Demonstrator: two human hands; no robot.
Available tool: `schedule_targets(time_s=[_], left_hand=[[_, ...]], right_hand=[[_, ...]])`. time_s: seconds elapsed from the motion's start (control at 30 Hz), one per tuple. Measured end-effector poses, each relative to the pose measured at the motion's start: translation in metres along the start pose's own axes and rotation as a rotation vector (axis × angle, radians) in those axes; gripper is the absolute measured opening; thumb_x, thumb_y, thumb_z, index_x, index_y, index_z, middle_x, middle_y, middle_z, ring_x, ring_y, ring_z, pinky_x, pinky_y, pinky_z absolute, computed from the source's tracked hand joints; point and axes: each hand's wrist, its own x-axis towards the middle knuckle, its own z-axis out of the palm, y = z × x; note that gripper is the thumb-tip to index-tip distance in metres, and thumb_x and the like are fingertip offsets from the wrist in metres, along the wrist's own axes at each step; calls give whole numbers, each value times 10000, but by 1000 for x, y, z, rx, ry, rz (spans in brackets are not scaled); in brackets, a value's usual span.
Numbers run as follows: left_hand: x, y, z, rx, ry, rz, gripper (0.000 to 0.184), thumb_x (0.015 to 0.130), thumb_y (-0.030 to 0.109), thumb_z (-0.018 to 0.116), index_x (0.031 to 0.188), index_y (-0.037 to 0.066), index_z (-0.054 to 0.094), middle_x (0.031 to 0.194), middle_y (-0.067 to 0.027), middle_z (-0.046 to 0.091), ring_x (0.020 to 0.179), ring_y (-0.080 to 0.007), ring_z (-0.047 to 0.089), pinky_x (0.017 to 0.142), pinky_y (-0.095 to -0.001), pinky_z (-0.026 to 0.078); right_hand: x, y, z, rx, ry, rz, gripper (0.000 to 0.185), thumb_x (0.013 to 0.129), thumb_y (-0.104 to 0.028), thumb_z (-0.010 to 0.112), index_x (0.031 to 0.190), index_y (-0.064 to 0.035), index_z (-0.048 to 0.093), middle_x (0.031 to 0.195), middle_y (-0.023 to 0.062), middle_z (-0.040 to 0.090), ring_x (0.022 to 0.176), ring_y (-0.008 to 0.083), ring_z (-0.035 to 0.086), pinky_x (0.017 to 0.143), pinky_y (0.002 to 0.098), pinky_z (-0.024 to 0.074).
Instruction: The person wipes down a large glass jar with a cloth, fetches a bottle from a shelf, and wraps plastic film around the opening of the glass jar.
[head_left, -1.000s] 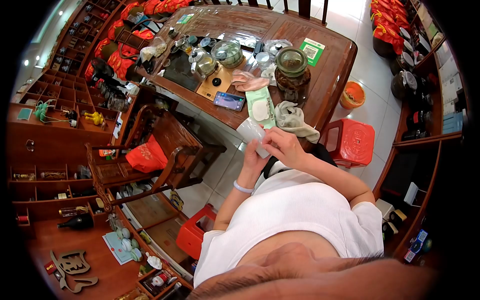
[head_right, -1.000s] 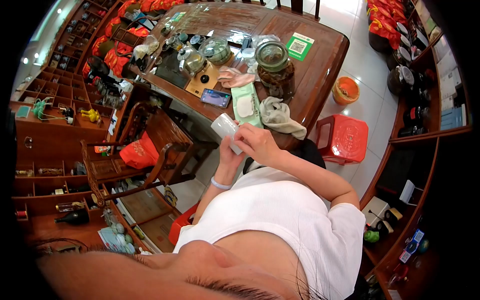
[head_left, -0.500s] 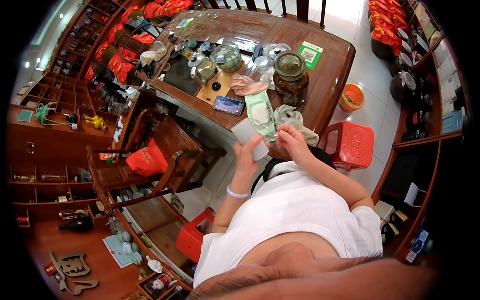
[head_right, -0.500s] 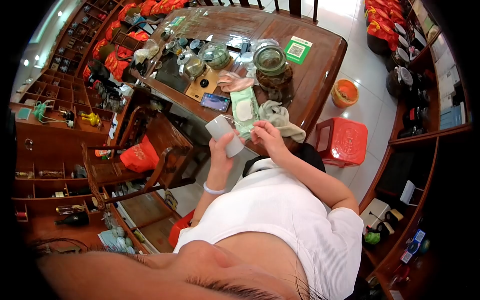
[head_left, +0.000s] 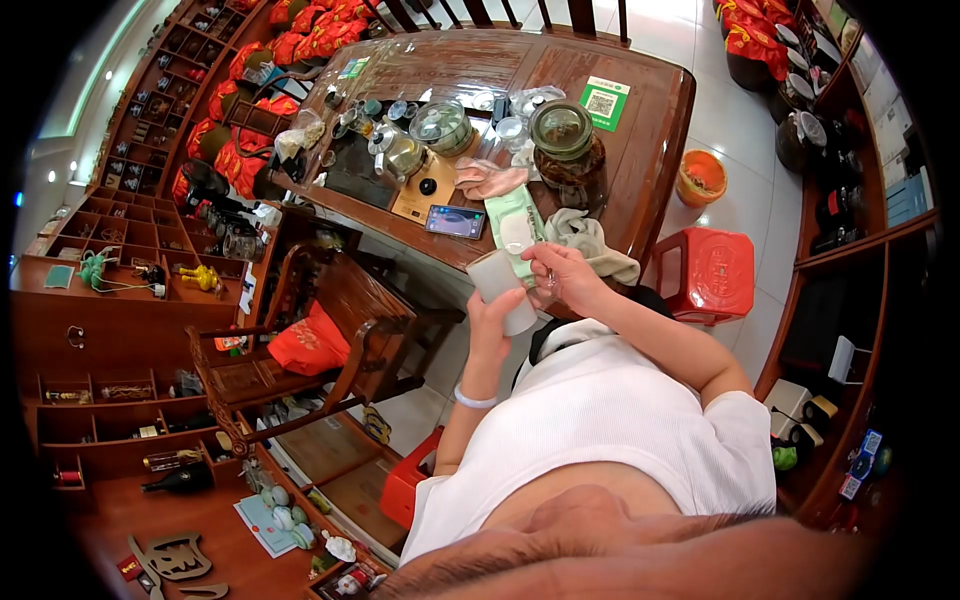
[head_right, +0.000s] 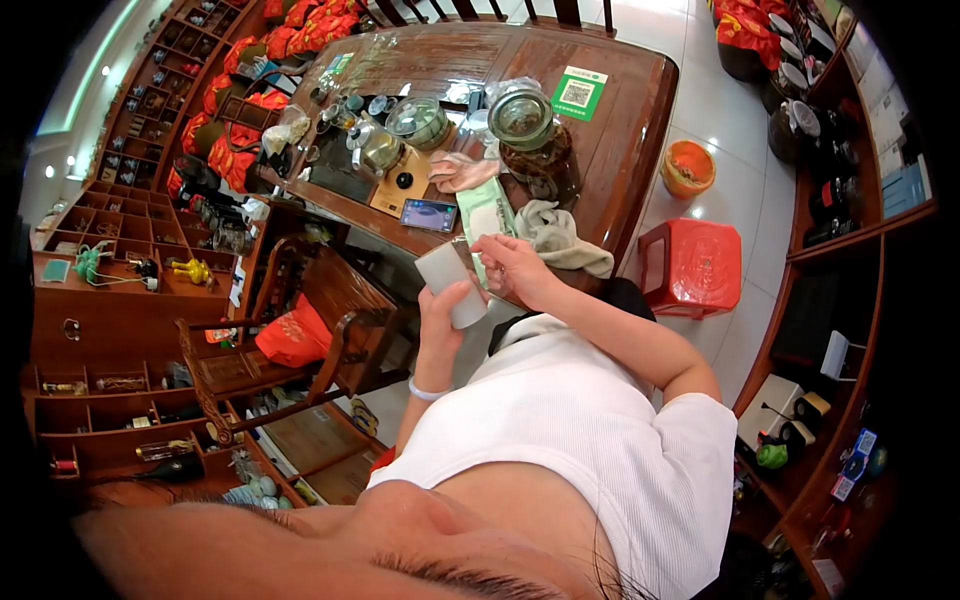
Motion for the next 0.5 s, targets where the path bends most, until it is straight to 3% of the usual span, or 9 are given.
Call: schedule_targets(time_s=[0.33, 0.43, 0.5], left_hand=[[-3, -1, -2, -27, 29, 1, 297, 694, 86, 622, 948, -38, 530, 807, -108, 577, 631, -230, 604, 587, -333, 504], [-3, -3, -4, -45, 14, -2, 307, 702, 89, 620, 964, -40, 525, 820, -110, 578, 639, -228, 606, 587, -334, 507], [-3, -6, -6, -59, 6, -7, 312, 707, 95, 621, 971, -40, 523, 824, -111, 579, 648, -224, 608, 587, -333, 508]], right_hand=[[3, -3, 17, -339, 106, -135, 189, 899, -228, 525, 850, -50, 566, 543, -85, 334, 434, 11, 271, 399, 188, 195], [11, 4, 9, -633, 141, -365, 196, 905, -233, 515, 841, -55, 568, 533, -90, 335, 428, 11, 265, 395, 189, 189], [13, 2, 5, -726, 133, -405, 205, 907, -236, 511, 834, -54, 571, 532, -89, 345, 422, 9, 265, 388, 192, 185]])
